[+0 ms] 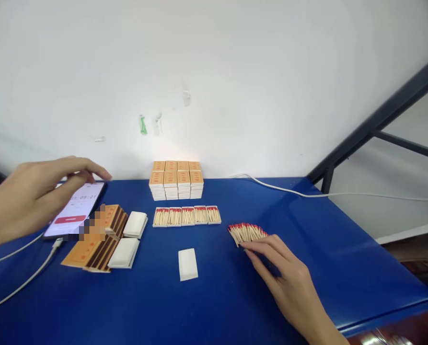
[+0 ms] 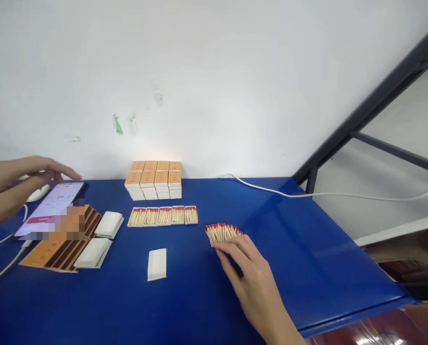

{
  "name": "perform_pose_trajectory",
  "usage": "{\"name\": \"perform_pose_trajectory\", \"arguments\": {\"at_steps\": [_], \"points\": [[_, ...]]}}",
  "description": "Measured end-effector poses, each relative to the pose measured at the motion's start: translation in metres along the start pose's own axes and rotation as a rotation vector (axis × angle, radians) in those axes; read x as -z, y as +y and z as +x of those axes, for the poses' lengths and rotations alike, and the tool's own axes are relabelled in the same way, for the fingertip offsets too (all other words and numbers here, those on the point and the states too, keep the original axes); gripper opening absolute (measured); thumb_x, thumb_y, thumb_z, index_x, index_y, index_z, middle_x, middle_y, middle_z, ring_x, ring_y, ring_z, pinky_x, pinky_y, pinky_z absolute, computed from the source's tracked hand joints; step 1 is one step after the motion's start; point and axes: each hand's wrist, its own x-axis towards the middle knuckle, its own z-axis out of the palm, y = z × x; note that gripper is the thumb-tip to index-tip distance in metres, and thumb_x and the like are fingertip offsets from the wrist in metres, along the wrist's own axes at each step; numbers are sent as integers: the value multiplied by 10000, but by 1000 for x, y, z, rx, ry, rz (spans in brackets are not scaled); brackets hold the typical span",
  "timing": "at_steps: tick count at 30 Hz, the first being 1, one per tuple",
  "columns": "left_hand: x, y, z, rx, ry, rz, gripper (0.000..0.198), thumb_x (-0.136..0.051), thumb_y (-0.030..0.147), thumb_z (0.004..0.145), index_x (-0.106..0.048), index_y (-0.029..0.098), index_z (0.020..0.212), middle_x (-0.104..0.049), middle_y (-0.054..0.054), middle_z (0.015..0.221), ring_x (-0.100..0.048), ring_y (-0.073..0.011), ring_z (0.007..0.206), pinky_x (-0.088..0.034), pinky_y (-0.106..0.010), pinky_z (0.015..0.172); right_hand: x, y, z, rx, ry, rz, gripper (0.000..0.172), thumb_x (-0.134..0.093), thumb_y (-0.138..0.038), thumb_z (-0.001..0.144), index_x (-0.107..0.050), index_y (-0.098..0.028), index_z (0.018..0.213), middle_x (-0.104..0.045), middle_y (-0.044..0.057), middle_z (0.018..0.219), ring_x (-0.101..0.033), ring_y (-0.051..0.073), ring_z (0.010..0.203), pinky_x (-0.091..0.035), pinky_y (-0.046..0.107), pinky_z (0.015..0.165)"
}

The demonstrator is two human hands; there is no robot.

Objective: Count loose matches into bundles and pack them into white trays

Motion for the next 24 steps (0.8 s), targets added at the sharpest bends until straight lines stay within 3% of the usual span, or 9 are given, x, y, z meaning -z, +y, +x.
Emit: {"name": "perform_pose_trajectory", "arguments": {"at_steps": [2, 5, 8, 12, 16, 21, 24], "points": [[-9, -17, 5, -21, -42, 8, 511, -301, 479, 1104, -666, 238, 1369, -760, -36, 1202, -708, -269, 1007, -527, -408, 935, 1, 2, -1, -25, 23, -14, 220, -633, -220, 1086, -744, -321, 1247, -763, 22, 1153, -720, 194, 1054, -607, 344, 931], [-35, -36, 3, -60, -108, 28, 528, -266, 394, 1074, -576, 175, 1441, -713, -105, 1433, -650, -314, 1297, -452, -481, 1109, 3, 4, -1, -41, 36, -23, 220, -632, -211, 1084, -739, -319, 1243, -757, 23, 1137, -704, 189, 1030, -602, 336, 899], [-55, -48, -2, -36, -116, 89, 533, -238, 345, 1083, -497, 122, 1492, -686, -129, 1487, -629, -331, 1362, -390, -532, 1157, 6, 4, 0, -20, 26, -25, 226, -635, -199, 1079, -735, -314, 1246, -757, 29, 1138, -696, 194, 1027, -599, 340, 883], [-67, -52, -7, -11, -118, 142, 495, -213, 296, 1108, -481, 73, 1460, -729, -154, 1425, -681, -343, 1309, -407, -521, 1129, 9, 3, 4, -10, 24, -43, 237, -633, -193, 1079, -734, -315, 1255, -755, 32, 1132, -692, 197, 1008, -595, 345, 859], [-62, -52, -15, -29, -108, 152, 509, -264, 327, 1082, -471, 86, 1479, -754, -143, 1423, -709, -345, 1260, -421, -483, 1113, 12, 2, 4, -19, 45, -47, 260, -634, -196, 1078, -727, -320, 1287, -752, 29, 1109, -684, 198, 979, -585, 348, 838], [-35, -54, -30, -10, -79, 161, 543, -395, 330, 1027, -454, 140, 1532, -817, -41, 1250, -690, -335, 1145, -454, -443, 1077, 12, 5, -2, -51, 58, -42, 242, -636, -209, 1080, -728, -321, 1274, -750, 24, 1118, -687, 199, 995, -580, 355, 866], [-30, -57, -39, -4, -87, 169, 560, -399, 297, 1014, -417, 143, 1553, -728, -86, 1441, -685, -330, 1206, -462, -460, 1097, 12, 6, -5, -60, 54, -39, 209, -634, -215, 1083, -733, -316, 1237, -747, 25, 1122, -688, 200, 1011, -579, 360, 884]]}}
